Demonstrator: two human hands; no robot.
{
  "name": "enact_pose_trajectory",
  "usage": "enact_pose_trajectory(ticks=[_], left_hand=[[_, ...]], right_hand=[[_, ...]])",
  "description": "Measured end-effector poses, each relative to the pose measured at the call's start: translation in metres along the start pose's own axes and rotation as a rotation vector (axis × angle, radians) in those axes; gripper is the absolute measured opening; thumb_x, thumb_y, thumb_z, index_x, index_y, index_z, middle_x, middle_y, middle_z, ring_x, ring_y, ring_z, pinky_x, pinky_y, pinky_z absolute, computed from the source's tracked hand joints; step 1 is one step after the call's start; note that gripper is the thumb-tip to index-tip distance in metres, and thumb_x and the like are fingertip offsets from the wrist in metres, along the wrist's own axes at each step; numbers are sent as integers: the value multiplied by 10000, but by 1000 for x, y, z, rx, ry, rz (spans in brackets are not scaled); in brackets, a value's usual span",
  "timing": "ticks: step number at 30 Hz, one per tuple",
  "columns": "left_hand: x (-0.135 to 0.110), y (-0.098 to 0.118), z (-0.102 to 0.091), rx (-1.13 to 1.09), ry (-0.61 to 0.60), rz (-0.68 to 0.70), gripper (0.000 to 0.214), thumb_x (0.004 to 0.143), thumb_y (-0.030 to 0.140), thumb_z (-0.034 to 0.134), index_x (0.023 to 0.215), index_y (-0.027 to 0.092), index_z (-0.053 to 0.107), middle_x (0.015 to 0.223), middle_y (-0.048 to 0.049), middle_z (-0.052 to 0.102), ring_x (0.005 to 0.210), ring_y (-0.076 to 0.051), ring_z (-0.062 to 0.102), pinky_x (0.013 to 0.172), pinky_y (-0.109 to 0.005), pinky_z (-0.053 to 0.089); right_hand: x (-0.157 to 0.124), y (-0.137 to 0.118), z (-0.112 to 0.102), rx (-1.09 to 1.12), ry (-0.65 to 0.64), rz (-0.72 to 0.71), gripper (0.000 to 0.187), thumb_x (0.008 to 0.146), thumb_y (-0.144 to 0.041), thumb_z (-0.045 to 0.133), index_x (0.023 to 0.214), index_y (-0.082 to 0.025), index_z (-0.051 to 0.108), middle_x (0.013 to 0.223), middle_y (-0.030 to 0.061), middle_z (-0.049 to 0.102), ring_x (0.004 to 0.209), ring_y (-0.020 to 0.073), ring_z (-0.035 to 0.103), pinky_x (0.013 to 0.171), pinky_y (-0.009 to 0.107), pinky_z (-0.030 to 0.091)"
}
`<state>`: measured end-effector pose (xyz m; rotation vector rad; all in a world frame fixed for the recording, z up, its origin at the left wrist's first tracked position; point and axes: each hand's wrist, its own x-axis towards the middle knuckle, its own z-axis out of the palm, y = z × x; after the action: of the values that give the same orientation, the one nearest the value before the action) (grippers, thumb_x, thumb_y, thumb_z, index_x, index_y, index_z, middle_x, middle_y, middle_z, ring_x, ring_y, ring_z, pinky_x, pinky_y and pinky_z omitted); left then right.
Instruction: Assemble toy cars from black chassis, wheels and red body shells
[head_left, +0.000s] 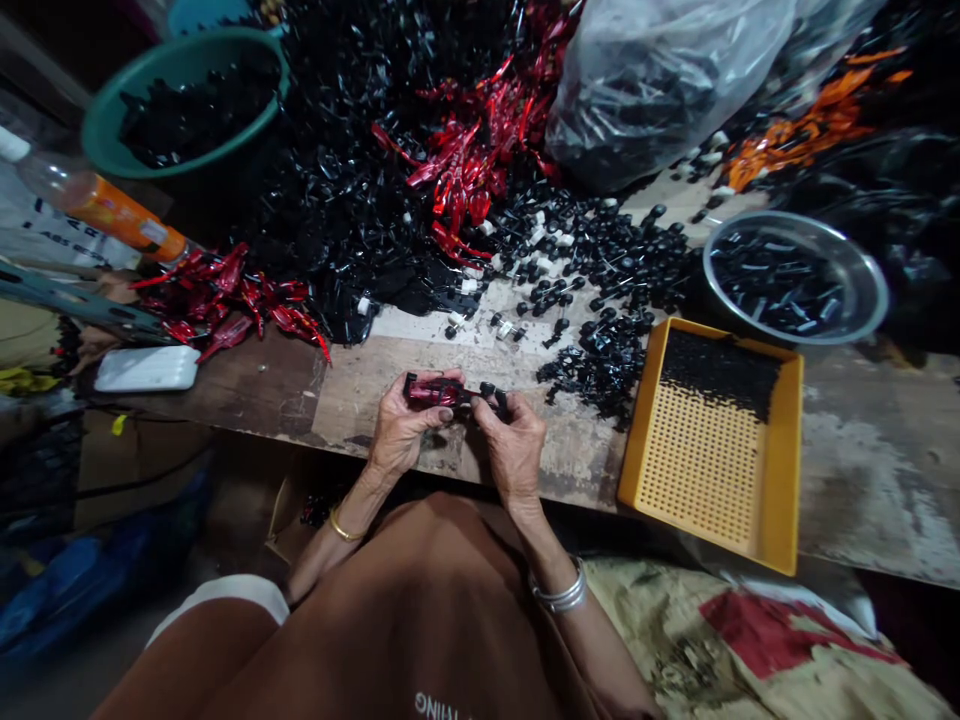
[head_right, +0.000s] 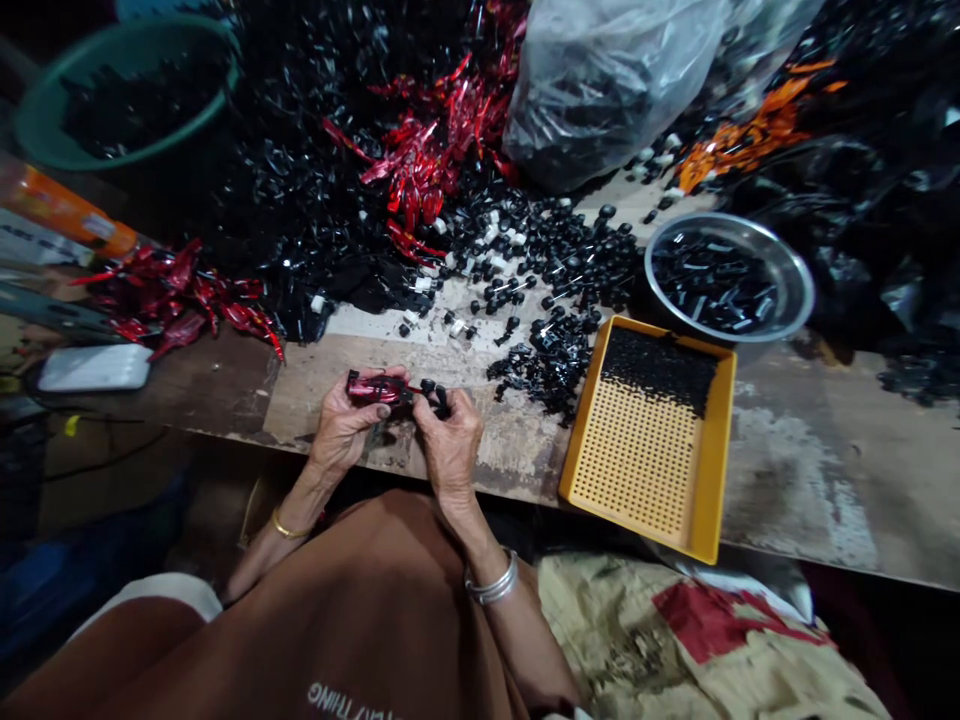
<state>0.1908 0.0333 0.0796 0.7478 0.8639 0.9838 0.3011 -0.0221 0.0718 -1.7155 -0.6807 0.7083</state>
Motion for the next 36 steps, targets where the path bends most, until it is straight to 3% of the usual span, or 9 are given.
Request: enact_pose_trajectory(ticks=[4,11,23,29,36], left_hand=[[2,-5,5,-4,59,3,487,447,236,895,824,176,594,851,-53,749,846,-228,708,813,-359,539],[4,-8,4,9,93,-17,468,447,199,883,820,166,603,883,-57,753,802,-198,704,789,-329,533],[5,-8,9,-21,161,-29,409,454,160,854,780,152,607,810,-47,751,727,-183,700,727,-312,542],[3,-18,18,-41,256,132,353,467,99,811,703,163,557,732,-21,748,705,-186,711,708,-306,555],[-4,-25,17,86,198,311,314,558,131,802,692,181,522,758,-13,754,779,-217,726,778,-383,571]], right_hand=[[1,2,0,-56,20,-46,291,718,-375,601,556,-210,424,607,-45,450,622,112,418,600,237,348],[5,2,-1,36,-37,53,296,704,-430,614,588,-193,481,607,-41,497,615,111,432,584,235,352],[3,6,-2,-207,10,-182,234,783,-349,574,625,-207,475,656,-22,491,623,127,447,630,266,360],[-5,11,-3,-203,34,-224,276,833,-383,574,649,-196,487,666,-31,464,629,119,439,609,252,355],[-7,11,-7,-104,110,-246,262,827,-387,625,679,-176,579,674,-25,533,621,109,486,600,242,401]])
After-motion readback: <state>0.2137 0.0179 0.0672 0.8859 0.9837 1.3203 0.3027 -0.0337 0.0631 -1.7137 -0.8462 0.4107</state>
